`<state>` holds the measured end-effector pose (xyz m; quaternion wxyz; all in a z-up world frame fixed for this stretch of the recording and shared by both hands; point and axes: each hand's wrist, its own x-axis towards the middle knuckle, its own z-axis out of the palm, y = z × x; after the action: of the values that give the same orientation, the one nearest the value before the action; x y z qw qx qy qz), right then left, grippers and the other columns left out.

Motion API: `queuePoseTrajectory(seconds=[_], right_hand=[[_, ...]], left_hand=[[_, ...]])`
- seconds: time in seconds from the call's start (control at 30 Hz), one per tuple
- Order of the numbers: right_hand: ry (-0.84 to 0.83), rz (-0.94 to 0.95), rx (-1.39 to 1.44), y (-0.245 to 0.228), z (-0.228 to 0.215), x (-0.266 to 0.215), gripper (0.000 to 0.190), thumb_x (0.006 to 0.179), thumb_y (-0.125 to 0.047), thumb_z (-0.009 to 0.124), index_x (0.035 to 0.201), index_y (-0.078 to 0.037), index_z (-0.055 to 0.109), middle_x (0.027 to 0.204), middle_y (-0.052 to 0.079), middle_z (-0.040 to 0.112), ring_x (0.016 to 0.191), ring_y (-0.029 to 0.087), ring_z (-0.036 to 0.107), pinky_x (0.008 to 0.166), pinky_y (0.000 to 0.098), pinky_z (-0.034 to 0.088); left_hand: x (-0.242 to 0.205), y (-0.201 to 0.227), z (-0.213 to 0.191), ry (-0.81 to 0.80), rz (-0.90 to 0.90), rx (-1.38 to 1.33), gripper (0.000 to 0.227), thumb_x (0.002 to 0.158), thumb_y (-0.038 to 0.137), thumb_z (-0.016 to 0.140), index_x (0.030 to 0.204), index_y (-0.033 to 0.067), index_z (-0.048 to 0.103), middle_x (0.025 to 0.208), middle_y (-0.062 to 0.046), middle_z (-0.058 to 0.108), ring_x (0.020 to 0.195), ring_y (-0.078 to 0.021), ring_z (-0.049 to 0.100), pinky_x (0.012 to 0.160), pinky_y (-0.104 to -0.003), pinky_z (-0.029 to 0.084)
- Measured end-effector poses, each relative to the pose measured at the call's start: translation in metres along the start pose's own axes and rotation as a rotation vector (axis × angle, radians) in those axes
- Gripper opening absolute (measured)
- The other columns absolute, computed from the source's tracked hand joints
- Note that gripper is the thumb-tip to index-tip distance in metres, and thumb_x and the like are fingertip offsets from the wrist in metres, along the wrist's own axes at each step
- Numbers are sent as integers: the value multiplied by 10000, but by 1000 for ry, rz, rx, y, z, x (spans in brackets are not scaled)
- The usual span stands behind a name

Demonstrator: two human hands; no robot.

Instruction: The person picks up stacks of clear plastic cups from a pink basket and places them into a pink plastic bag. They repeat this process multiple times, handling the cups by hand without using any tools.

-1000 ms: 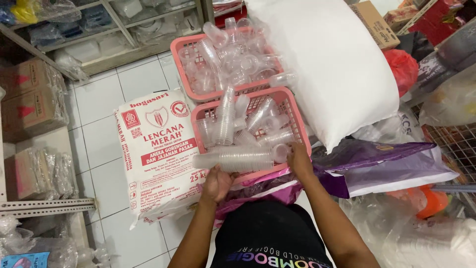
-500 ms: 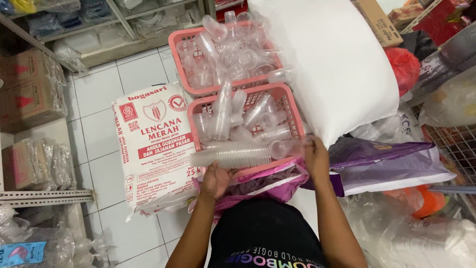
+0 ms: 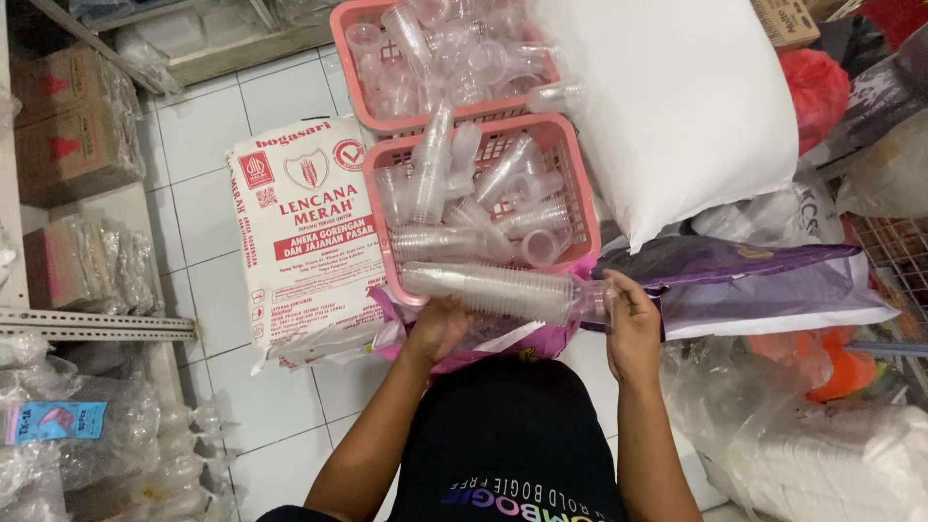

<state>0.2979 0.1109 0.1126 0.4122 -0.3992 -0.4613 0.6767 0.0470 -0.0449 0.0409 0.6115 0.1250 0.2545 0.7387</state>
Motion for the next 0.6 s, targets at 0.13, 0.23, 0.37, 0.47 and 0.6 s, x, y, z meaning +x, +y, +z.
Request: queuePoseTrajectory(seconds=[0.13, 0.23, 0.37, 0.47, 0.6], right_hand=[[-86, -258, -576, 7, 5, -43, 390, 1039, 2, 634, 1428, -12, 650, 1274, 135, 651, 1156, 195, 638, 1010, 317, 500], [-135, -328, -891, -4, -2, -78, 784, 815, 40, 703, 1563, -51, 491, 1219, 134, 633, 1120, 212, 608, 1031, 341, 487], [-198, -188, -642, -17, -20, -102, 744, 780, 11, 736, 1475, -46, 475, 1229, 111, 681, 1032, 183, 667, 924, 304, 524], [-262, -147, -659, -13, -55, -121, 604, 799, 22, 735, 1384, -6, 586, 1131, 107, 748, 999, 193, 708, 902, 314, 550], [-366, 200, -403, -8, -89, -136, 397, 879, -67, 702, 1244, 91, 697, 928, 145, 733, 769, 193, 694, 703, 325, 553]], left_hand=[[-29, -33, 23, -70, 58, -78, 640, 968, 274, 703, 1489, 41, 414, 1463, -139, 530, 1348, -330, 537, 1115, -552, 456], [-54, -61, 17, 11, -26, -6, 614, 989, 286, 704, 1468, 9, 437, 1442, -154, 547, 1333, -329, 546, 1104, -513, 478], [-64, -93, 7, 181, -192, 370, 710, 887, 285, 713, 1469, 156, 327, 1424, -40, 517, 1303, -201, 529, 1041, -392, 494], [-73, -112, 17, 157, -225, 580, 666, 983, 372, 665, 1484, 23, 398, 1303, -139, 560, 1146, -252, 561, 960, -399, 525], [-75, -107, 55, 10, -141, 569, 741, 932, 412, 737, 1468, -13, 455, 1343, -133, 591, 1217, -231, 582, 1035, -373, 507]])
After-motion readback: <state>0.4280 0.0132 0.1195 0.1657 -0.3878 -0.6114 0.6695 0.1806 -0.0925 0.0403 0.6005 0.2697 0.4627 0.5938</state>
